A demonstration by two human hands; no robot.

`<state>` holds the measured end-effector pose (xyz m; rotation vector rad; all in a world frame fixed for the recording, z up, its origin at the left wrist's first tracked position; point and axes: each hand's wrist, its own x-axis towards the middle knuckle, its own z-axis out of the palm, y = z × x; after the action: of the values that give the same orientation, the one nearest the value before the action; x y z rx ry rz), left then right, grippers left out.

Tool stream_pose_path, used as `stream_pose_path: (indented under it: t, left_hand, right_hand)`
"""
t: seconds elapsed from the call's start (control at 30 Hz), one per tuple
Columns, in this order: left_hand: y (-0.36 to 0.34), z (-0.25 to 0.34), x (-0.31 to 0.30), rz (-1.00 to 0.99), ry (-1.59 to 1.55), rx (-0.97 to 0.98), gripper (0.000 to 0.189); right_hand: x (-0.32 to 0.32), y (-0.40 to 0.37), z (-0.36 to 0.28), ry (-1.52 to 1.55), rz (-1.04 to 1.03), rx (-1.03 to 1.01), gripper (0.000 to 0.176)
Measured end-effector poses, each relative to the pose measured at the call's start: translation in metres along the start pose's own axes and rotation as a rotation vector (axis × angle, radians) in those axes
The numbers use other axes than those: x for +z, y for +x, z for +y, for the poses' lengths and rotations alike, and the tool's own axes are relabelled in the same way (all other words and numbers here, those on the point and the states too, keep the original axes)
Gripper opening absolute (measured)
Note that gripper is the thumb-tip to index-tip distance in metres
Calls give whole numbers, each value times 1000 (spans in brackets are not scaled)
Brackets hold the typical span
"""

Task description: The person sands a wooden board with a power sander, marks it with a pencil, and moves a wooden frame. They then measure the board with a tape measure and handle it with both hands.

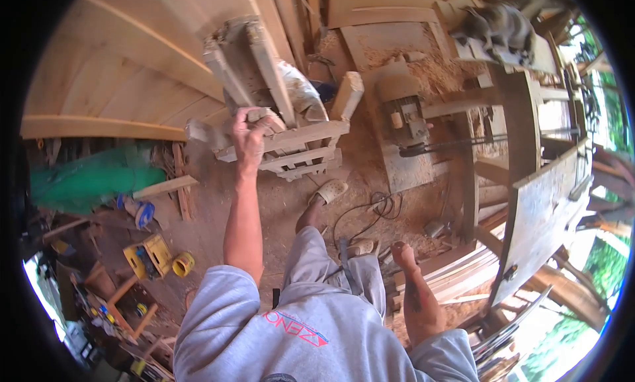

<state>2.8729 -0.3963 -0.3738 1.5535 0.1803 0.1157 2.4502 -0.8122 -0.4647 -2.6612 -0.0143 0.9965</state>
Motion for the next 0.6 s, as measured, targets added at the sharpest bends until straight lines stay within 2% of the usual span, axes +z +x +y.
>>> stream_pose_path:
  t: [0.03,0.1,0.13,0.23,0.3,0.37,0.4,0.5,0.53,0.57,0.6]
  left_hand:
    - [0,3,-1,-28,-91,-74,32]
    - [5,-4,-8,-44,-67,-41,36]
    - [6,-2,-11,-59,-124,-67,38]
    - [-5,7,-5,-61,-160,-82,41]
    - [-26,1,-1,289,-312,-2,40]
    - [-56,-10,-4,418,-183,-267,35]
    - [-76,-33,-4,336,-108,-346,32]
    - [-165,-77,20,28,-23,-626,23]
    - [-191,-108,21,-175,25,-686,20]
    - [-229,-102,43,-267,234,-677,17]
    - [-262,-109,55,-389,324,-621,14]
  right_hand:
    - [7,-8,-3,22,18,17,20]
    - [16,-21,-12,650,87,586,30]
    - [23,-26,-18,681,104,591,30]
    - [37,-37,-27,655,324,311,33]
    - [24,-53,-49,744,349,360,34]
    - [14,-77,-66,1351,350,616,35]
    - [17,-95,-70,1421,447,627,34]
    - [184,-134,-5,1226,882,449,29]
    - [178,-166,-13,1514,795,622,28]
    - [171,-200,-23,1794,678,789,28]
    - [197,-229,-28,1645,626,912,31]
